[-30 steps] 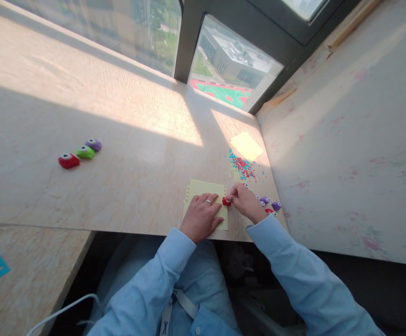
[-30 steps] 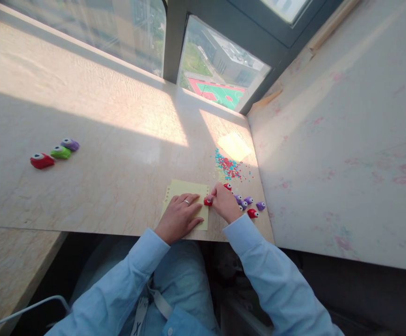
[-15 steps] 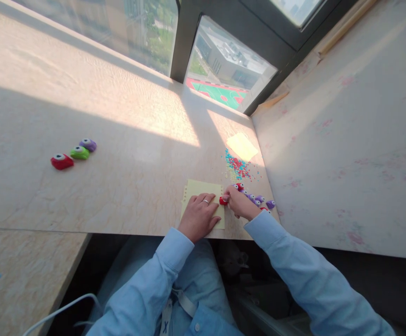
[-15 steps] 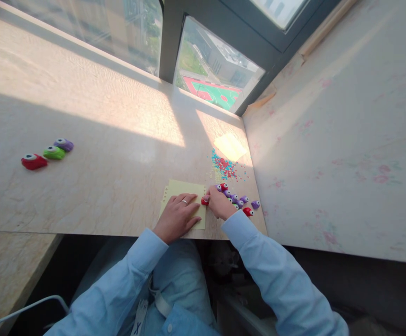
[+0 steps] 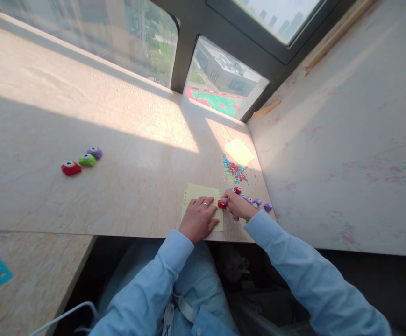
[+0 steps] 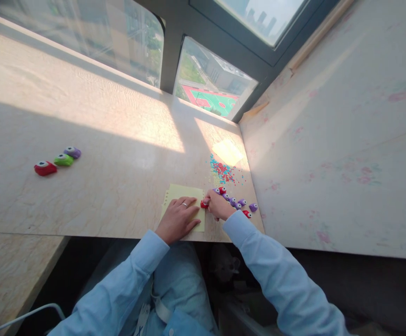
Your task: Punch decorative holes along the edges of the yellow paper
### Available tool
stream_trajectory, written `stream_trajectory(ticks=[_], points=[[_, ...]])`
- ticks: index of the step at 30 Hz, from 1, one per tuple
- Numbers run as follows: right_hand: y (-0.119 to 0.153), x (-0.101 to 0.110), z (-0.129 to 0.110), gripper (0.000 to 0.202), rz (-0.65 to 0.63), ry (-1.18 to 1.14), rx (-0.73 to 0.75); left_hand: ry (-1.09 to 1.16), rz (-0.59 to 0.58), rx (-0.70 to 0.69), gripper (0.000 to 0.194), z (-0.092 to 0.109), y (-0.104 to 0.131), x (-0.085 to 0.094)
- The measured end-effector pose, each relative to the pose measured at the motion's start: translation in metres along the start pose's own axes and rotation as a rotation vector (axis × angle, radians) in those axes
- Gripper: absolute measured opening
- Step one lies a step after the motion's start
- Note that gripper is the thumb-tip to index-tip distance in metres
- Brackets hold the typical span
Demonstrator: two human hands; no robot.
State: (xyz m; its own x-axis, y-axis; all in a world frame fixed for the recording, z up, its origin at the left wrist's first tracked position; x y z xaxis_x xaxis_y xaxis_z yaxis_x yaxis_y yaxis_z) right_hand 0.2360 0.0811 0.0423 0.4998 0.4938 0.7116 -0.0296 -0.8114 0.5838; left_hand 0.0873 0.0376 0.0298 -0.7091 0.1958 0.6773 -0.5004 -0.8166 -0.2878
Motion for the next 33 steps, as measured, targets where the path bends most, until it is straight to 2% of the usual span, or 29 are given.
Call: stream_trajectory(ticks=[16,21,27,33], points=[[0.0,0.007,0.004,0.014,-0.017,-0.14,0.092,-0.027,-0.012,0.001,0.025,0.001,0.0,0.0],[0.004,0.017,0.002,0.017,0.065,-0.128,0.118,-0.036,-0.006,-0.004,0.026,0.0,0.0,-0.001],[0.01,0.016,-0.005,0.024,0.079,-0.068,0.16,-0.041,0.0,-0.005,0.027,-0.001,0.0,-0.002],[-0.002,0.01,0.003,0.028,0.067,-0.082,0.078,-0.046,-0.013,0.001,0.027,0.001,0.0,-0.001]])
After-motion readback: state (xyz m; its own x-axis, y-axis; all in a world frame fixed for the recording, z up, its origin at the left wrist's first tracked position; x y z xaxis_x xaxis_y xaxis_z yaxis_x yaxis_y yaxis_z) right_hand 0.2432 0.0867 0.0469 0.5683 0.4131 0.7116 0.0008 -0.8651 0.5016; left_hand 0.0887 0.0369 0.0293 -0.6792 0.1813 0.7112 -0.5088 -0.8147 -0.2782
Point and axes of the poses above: each hand's wrist, its own y-axis away from the middle knuckle, its own x-axis out of the back of the hand, z = x × y, the point moved 5 cm from there along -y, towards the middle knuckle, and after that the axes turned 8 degrees about y, right-handed, at the moved point
